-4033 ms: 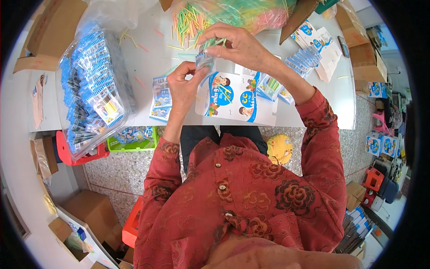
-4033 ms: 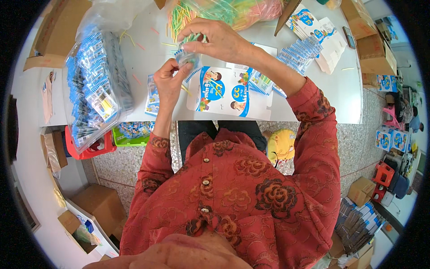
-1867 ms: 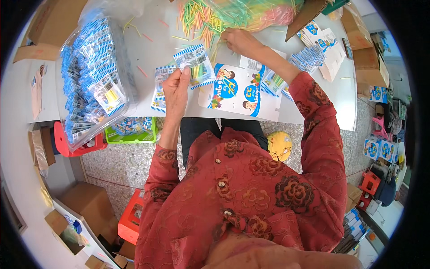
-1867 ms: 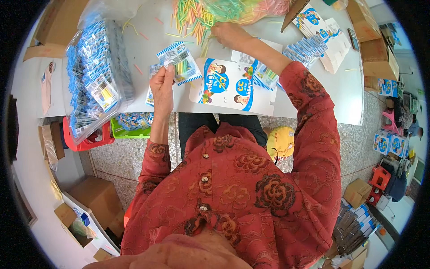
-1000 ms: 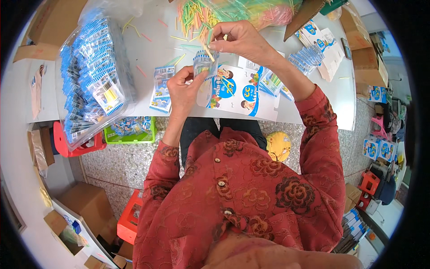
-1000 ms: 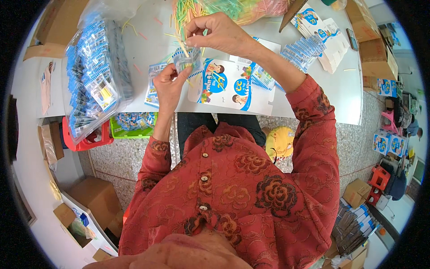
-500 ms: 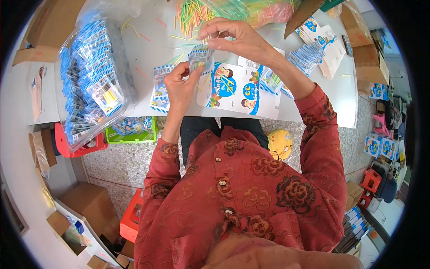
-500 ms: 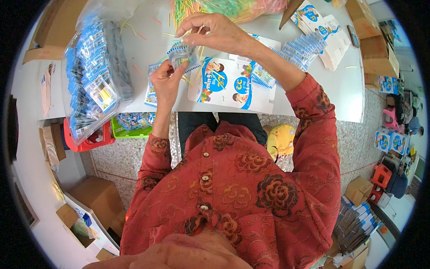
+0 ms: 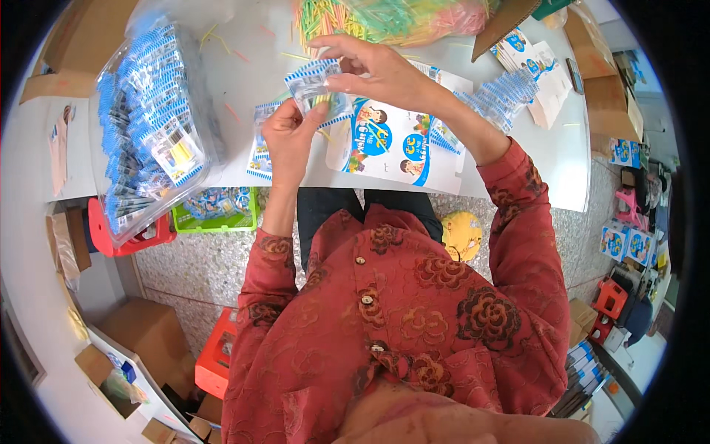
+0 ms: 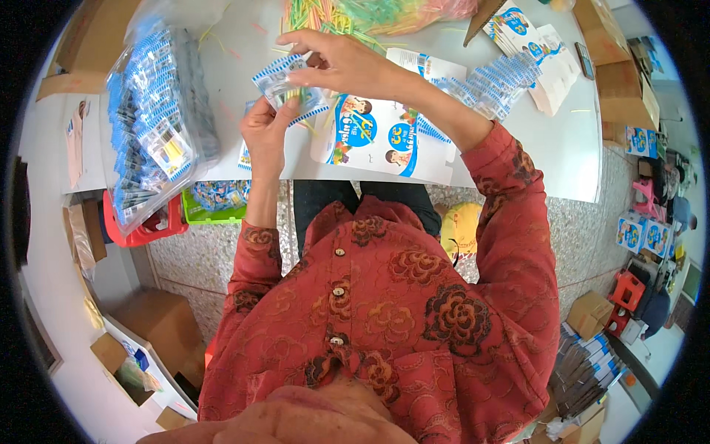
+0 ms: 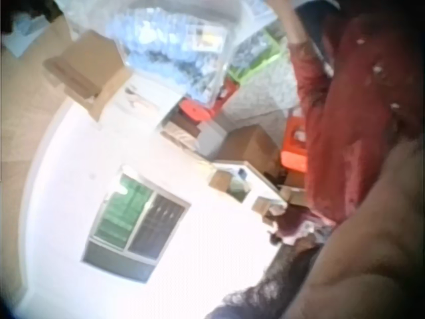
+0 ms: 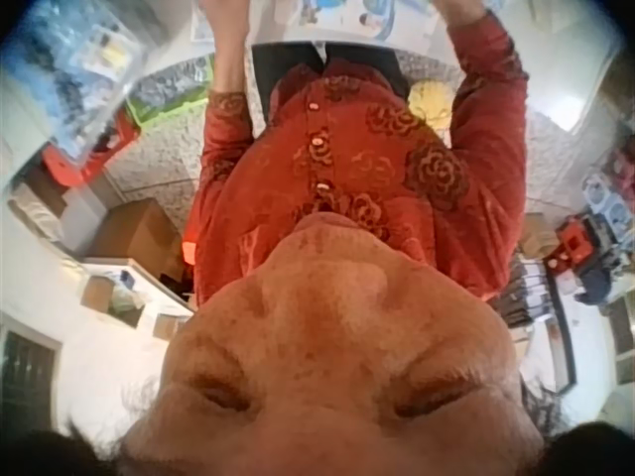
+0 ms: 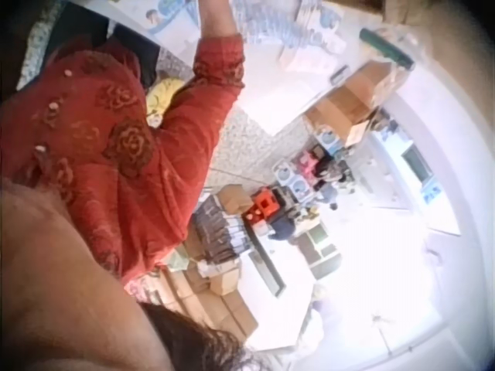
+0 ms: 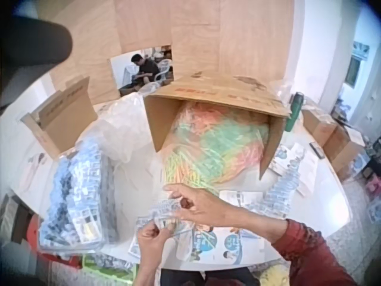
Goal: Putting small plastic pieces into individual plastic pouches.
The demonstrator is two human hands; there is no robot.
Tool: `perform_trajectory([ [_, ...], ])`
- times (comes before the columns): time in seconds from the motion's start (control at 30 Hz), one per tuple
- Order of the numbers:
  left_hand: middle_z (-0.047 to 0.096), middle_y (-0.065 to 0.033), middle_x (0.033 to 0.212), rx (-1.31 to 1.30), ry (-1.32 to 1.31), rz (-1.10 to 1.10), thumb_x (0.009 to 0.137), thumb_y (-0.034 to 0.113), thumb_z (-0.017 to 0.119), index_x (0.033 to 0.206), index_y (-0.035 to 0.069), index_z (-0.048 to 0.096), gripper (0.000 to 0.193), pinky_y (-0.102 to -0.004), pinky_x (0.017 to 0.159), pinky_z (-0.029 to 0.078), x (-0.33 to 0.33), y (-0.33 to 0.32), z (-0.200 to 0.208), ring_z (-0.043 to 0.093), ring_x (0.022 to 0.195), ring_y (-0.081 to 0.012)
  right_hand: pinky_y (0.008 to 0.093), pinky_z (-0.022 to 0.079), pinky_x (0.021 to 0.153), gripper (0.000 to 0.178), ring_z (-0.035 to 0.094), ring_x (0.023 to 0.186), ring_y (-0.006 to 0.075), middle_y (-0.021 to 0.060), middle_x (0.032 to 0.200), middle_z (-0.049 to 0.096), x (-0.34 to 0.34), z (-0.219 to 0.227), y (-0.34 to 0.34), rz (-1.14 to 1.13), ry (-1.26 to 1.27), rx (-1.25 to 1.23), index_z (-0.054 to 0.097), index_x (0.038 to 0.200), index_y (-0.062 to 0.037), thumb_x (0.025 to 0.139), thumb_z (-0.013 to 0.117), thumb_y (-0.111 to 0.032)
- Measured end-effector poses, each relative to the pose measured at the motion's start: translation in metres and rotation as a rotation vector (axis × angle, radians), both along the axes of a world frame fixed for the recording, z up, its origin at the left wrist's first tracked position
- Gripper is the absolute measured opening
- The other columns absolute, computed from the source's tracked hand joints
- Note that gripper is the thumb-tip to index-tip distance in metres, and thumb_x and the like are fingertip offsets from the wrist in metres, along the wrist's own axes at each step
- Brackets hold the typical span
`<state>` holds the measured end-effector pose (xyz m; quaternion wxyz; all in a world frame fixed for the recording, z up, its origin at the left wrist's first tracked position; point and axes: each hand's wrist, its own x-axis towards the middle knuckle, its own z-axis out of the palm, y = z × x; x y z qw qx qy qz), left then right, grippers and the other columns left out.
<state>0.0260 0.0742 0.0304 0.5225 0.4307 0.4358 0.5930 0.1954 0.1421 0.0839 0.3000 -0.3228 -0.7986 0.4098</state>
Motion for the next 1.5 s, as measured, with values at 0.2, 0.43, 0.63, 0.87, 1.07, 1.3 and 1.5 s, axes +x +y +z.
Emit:
perform_trajectory([
  [0.2,0.063,-0.0005,0.085,0.07,-0.016,-0.044,0.085,0.006,0.062,0.097,-0.002,0.064,0.014,-0.018,0.064,0.043,-0.007,0.0,-0.002,0.052,0.072,-0.0023,0.0212,0.041,0.061,0.017,0.048,0.07,0.0043,0.0002,0.079,0.059,0.006,-0.004,0.002,-0.037,-0.229,-0.109,0.058,0.093,-0.0038,0.084,0.063,-0.018],
  [0.43,0.064,-0.001,0.084,0.07,-0.019,-0.019,0.086,0.007,0.062,0.097,-0.004,0.063,0.015,-0.0185,0.066,0.044,-0.014,-0.001,0.0,0.054,0.072,-0.0036,0.0215,0.047,0.068,0.021,0.055,0.078,0.0044,0.0006,0.087,0.063,-0.006,-0.014,-0.003,-0.005,0.233,-0.259,0.06,0.1,-0.0021,0.084,0.064,-0.014],
  [0.63,0.064,-0.0021,0.084,0.054,-0.054,0.006,0.082,0.003,0.065,0.097,-0.004,0.063,0.016,-0.0193,0.067,0.046,-0.009,-0.004,0.008,0.055,0.072,-0.0044,0.0224,0.047,0.075,0.028,0.057,0.084,0.0058,0.0025,0.094,0.064,-0.007,-0.011,-0.006,0.012,0.011,-0.251,0.06,0.109,-0.0015,0.083,0.065,-0.012],
  [0.87,0.065,-0.0019,0.085,-0.007,0.082,0.008,0.077,-0.001,0.069,0.095,-0.003,0.065,0.019,-0.0191,0.065,0.045,-0.032,-0.012,0.003,0.056,0.073,-0.0046,0.0212,0.046,0.072,0.032,0.055,0.081,0.005,0.0016,0.093,0.061,0.004,-0.023,-0.001,0.098,0.17,-0.39,0.056,0.115,-0.0033,0.086,0.062,-0.014],
  [1.07,0.065,0.0017,0.082,-0.03,0.143,0.017,0.078,0.002,0.068,0.092,0.001,0.068,0.015,-0.0179,0.06,0.044,-0.038,-0.026,-0.012,0.054,0.069,-0.0026,0.0227,0.046,0.07,0.04,0.054,0.078,0.0071,0.0021,0.093,0.059,-0.005,-0.016,-0.015,0.09,0.022,-0.369,0.051,0.12,-0.0038,0.084,0.062,-0.016],
  [1.3,0.065,-0.0027,0.073,0.014,0.295,0.078,0.075,0.006,0.069,0.087,-0.001,0.065,0.016,-0.0207,0.059,0.045,-0.026,-0.037,0.004,0.056,0.065,-0.0045,0.0252,0.047,0.063,0.023,0.055,0.07,0.0064,0.0041,0.082,0.065,-0.03,-0.014,-0.035,0.048,0.071,-0.317,0.064,0.098,0.0,0.081,0.065,-0.016],
  [1.5,0.063,-0.0027,0.075,0.172,0.451,0.281,0.076,0.004,0.069,0.086,0.0,0.063,0.013,-0.0211,0.064,0.045,-0.077,-0.06,0.038,0.055,0.068,-0.0052,0.0218,0.046,0.068,0.024,0.055,0.074,0.0055,0.0023,0.089,0.063,-0.043,0.007,-0.043,0.142,0.107,-0.39,0.06,0.104,-0.0002,0.085,0.062,-0.013],
])
